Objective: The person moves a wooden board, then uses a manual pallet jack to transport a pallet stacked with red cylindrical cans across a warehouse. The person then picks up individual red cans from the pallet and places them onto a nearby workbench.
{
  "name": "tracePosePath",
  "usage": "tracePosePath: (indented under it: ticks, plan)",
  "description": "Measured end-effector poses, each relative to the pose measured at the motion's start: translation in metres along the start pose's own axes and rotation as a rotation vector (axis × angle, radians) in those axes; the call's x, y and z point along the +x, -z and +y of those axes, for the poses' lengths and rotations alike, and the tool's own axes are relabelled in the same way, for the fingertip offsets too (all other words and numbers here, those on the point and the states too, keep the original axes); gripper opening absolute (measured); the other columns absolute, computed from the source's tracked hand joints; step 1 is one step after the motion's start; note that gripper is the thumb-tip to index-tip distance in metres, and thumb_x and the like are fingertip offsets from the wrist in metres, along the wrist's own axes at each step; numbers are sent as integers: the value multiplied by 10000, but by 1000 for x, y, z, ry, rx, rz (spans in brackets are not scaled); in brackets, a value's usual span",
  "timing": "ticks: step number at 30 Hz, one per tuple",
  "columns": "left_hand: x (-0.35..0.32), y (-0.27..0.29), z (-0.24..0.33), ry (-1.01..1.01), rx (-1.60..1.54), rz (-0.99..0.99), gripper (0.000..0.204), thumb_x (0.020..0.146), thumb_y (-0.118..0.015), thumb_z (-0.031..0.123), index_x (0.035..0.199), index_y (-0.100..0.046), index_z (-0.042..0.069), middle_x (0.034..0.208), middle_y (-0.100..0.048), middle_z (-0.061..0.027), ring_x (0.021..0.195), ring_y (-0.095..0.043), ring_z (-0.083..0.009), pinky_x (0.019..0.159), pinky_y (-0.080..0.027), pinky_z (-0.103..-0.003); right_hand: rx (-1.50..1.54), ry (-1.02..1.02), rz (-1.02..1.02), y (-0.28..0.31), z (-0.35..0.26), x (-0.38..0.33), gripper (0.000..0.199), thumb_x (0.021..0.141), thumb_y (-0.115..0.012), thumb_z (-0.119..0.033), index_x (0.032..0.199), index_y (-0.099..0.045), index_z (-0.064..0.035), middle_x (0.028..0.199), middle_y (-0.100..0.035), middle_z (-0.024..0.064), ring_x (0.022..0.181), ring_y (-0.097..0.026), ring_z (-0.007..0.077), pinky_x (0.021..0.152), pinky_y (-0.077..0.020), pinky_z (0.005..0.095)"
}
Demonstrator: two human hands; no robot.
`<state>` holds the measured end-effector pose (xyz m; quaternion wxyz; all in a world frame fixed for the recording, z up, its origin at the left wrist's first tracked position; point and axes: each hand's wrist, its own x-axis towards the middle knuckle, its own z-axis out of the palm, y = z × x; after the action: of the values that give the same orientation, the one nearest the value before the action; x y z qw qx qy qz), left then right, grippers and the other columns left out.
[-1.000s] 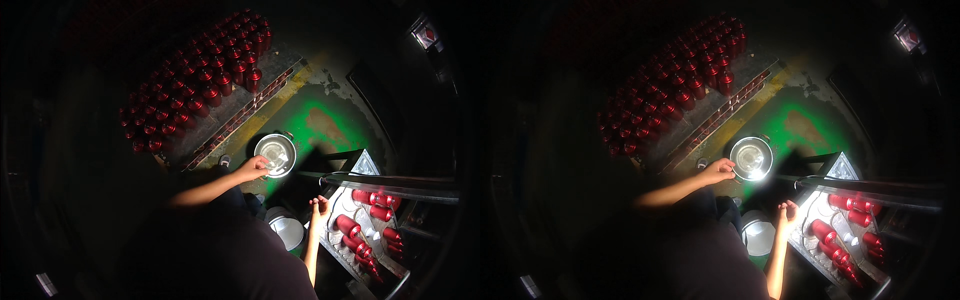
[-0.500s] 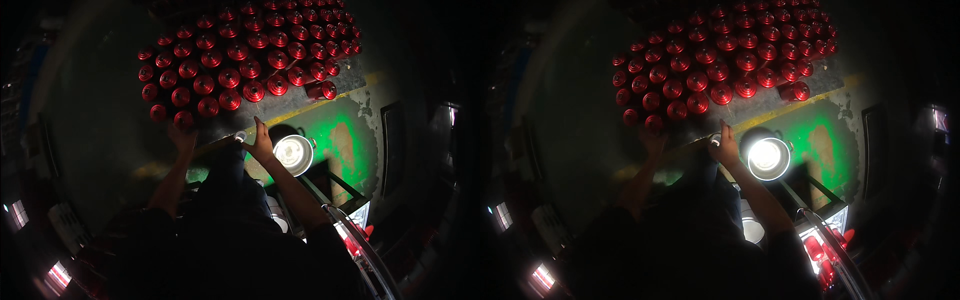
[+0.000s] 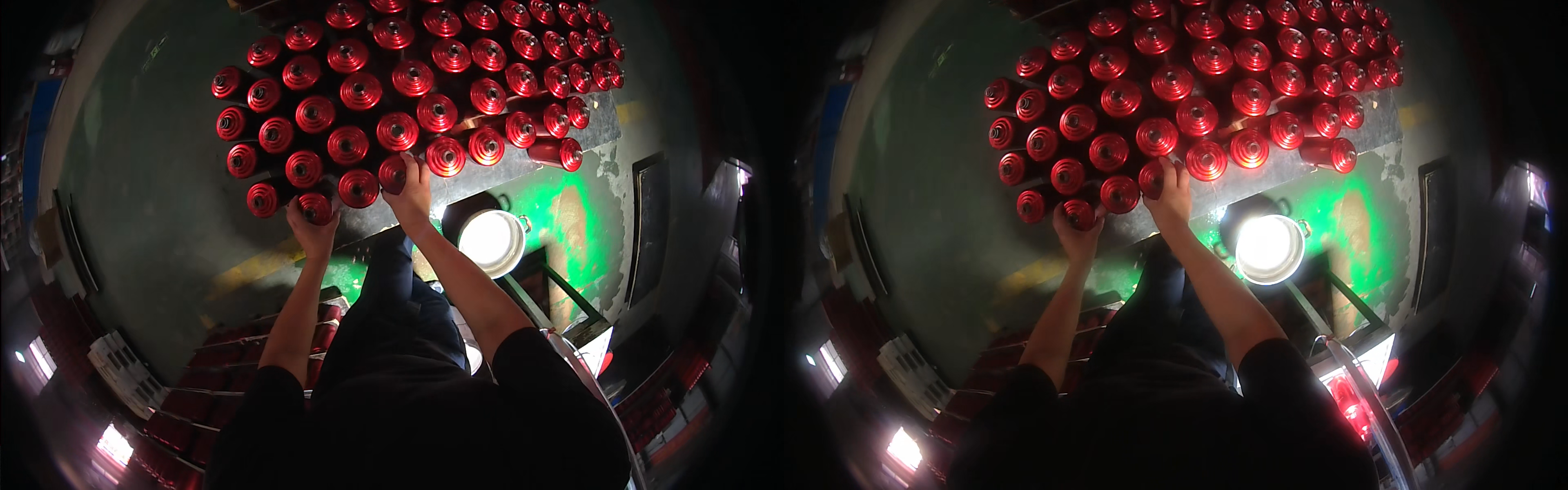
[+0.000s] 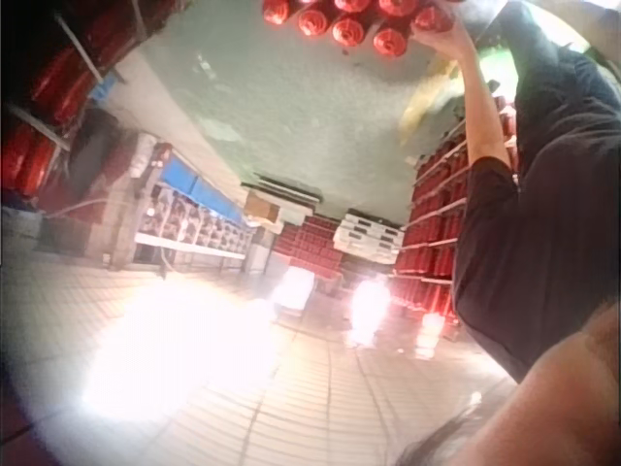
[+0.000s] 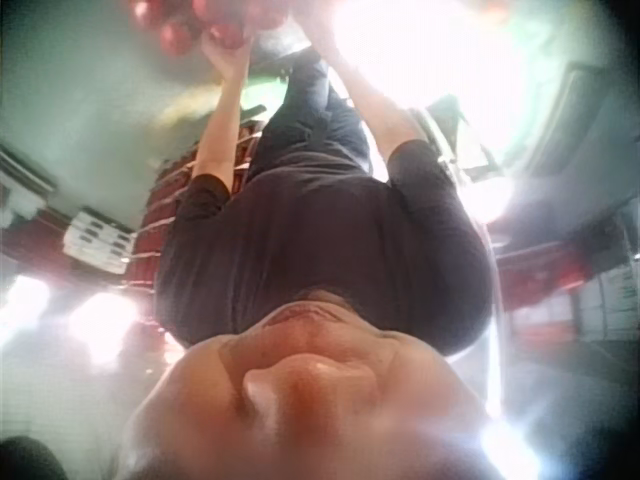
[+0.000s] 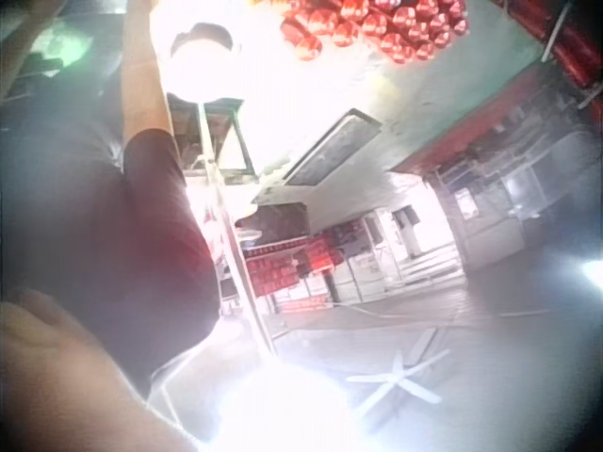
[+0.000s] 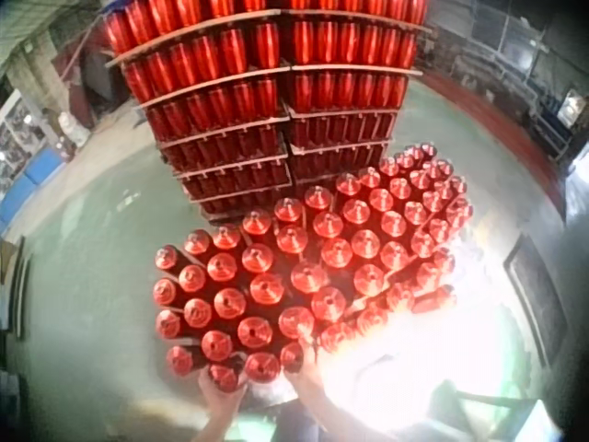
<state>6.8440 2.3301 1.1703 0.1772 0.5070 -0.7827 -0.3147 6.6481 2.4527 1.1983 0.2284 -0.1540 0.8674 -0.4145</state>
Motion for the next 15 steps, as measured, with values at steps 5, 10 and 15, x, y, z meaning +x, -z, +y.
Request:
tracePosePath:
  ticks: [5,10,15]
  plan:
    - [-2,23,19,-33,-6,-130,926,586,-882,149,1365,-395,29,1328,-459,-195,1246,-464,-370,1047,-397,-429,5,-4,20,3,6,-4,822,593,-815,-109,1341,-483,-185,1275,-499,103,1162,-537,332,943,-498,417]
    - [-18,64,44,-38,-26,-273,898,588,-874,103,1353,-410,21,1312,-483,-161,1208,-507,-311,1029,-421,-394,84,33,53,36,2,-34,790,578,-819,-130,1308,-521,-183,1258,-515,125,1124,-560,342,912,-516,424]
    - [-11,99,113,20,-285,-656,904,578,-872,29,1355,-410,25,1244,-526,-101,1129,-547,-211,974,-482,-352,221,95,198,130,0,-92,783,548,-862,-116,1265,-549,-86,1175,-567,152,1096,-577,341,941,-494,401]
